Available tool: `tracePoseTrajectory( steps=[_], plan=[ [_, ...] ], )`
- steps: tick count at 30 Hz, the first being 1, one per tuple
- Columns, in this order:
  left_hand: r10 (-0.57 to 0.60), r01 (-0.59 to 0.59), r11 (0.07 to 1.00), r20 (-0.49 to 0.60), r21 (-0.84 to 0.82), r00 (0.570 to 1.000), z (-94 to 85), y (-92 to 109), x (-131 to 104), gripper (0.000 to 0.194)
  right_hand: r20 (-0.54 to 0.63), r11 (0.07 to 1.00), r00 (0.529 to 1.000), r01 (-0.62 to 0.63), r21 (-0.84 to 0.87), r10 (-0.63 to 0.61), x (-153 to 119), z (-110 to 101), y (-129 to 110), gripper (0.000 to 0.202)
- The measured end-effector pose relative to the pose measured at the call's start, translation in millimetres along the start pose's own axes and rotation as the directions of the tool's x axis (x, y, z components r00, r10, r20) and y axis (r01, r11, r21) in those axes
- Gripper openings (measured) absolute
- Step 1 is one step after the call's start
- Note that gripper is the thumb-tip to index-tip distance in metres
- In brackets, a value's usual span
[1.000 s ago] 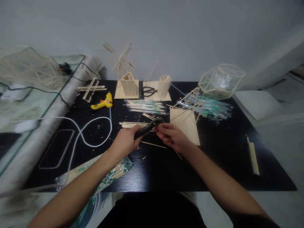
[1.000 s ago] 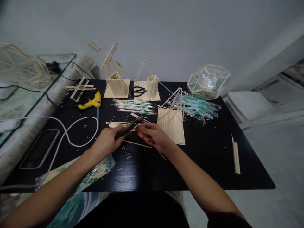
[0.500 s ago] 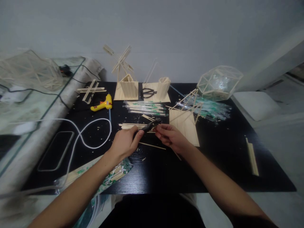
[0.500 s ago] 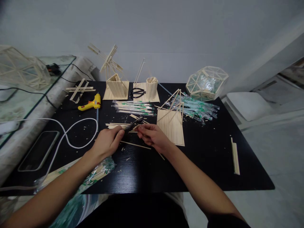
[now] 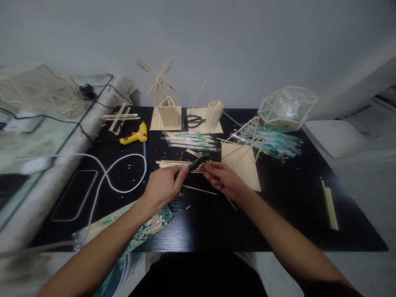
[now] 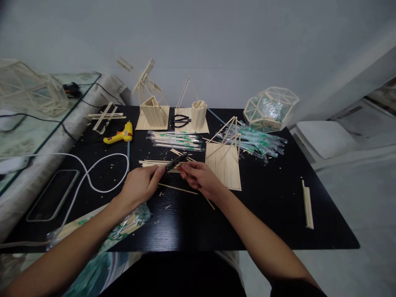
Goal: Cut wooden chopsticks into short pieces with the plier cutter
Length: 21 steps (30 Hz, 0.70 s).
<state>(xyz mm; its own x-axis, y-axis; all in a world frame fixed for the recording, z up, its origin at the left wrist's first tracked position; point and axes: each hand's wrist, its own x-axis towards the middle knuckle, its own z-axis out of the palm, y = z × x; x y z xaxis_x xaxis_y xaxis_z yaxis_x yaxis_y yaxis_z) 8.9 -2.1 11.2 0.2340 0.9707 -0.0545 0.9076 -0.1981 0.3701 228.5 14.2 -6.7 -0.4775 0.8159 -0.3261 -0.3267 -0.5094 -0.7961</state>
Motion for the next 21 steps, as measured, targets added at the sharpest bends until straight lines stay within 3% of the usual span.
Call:
tracePoseTrajectory(
  steps=[13, 21],
  plan=[
    [-0.043, 0.039, 0.996, -0.048, -0.082, 0.998, 3.5, -9.6, 7.1, 0.065, -0.006, 0.998, 0.998, 0.056, 0.021, -0.056, 0.1, 1.3, -2.2, 0.033],
    [-0.011, 0.013, 1.000, -0.084, 0.017, 0.996, 5.7, -10.5, 6.3, 0.055, -0.028, 0.999, 0.999, 0.045, -0.010, -0.045, 2.4, -1.9, 1.7, 0.033]
  ],
)
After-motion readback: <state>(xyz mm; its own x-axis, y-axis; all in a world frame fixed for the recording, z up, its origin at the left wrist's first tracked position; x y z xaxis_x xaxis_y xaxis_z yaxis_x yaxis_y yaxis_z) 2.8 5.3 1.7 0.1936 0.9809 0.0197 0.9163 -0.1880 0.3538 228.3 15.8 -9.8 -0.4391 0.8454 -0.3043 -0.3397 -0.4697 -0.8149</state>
